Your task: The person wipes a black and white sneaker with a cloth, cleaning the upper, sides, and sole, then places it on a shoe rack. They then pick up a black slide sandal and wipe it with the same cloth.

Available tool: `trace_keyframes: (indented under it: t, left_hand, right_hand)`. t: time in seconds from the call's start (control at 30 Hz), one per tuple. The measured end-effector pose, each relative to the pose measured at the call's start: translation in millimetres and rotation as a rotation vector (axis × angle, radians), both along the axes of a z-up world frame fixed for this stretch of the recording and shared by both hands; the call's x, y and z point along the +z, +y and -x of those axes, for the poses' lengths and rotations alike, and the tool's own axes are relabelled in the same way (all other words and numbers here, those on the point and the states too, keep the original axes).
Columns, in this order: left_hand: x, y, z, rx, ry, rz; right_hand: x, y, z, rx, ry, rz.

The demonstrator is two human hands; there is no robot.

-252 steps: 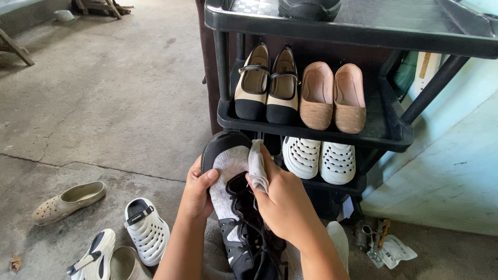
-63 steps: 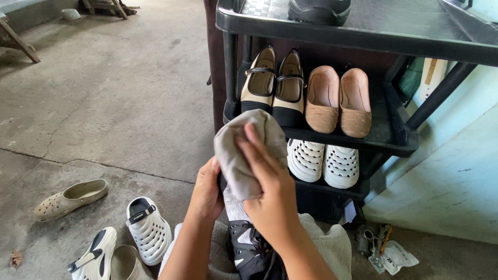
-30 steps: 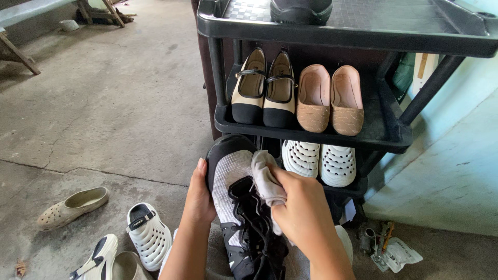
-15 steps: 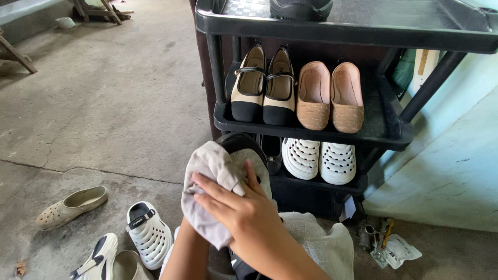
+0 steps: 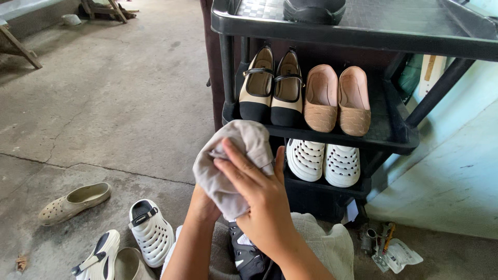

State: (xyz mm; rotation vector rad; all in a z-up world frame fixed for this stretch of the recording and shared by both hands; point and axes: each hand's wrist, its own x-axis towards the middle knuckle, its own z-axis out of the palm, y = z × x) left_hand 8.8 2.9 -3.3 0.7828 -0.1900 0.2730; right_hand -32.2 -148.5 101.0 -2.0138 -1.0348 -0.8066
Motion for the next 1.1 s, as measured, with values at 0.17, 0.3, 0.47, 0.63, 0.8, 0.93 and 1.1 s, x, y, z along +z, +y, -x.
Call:
trace_keyframes:
  t: [0.17, 0.3, 0.47, 0.63, 0.8, 0.93, 1.1]
  left_hand:
    - [2.4, -0.7, 10.3, -0.029, 0.077, 0.017]
    - [7.7, -1.2, 12.3, -0.05, 0.076, 0.017]
    - [11.3, -3.0, 13.3, -0.063, 0.078, 0.043]
    - [10.9, -4.1, 10.7, -0.079, 0.108, 0.098]
    - [9.2, -6.3, 8.6, -0.061, 0.144, 0.124]
    - [7.2, -7.8, 4.5, -0.073, 0.244, 0.16]
    - [3.0, -8.2, 1.9, -0.027, 0.249, 0.144]
  right_hand:
    - [4.0, 2.5, -9.9, 0.005, -0.035, -0.13]
    - [11.6, -5.3, -11.5, 0.032, 0.102, -0.181]
    - [24.5, -15.9, -10.4, -0.007, 0.211, -0.218]
    - [33.8, -23.8, -9.1, -0.04, 0.425, -0.221]
    - [31.4, -33.7, -12.0, -0.106, 0.467, -0.166]
    - [25.1, -46.2, -17.8, -0.185, 0.437, -0.032]
    - [24.2, -59.5, -21.6, -0.219, 0.573, 0.082]
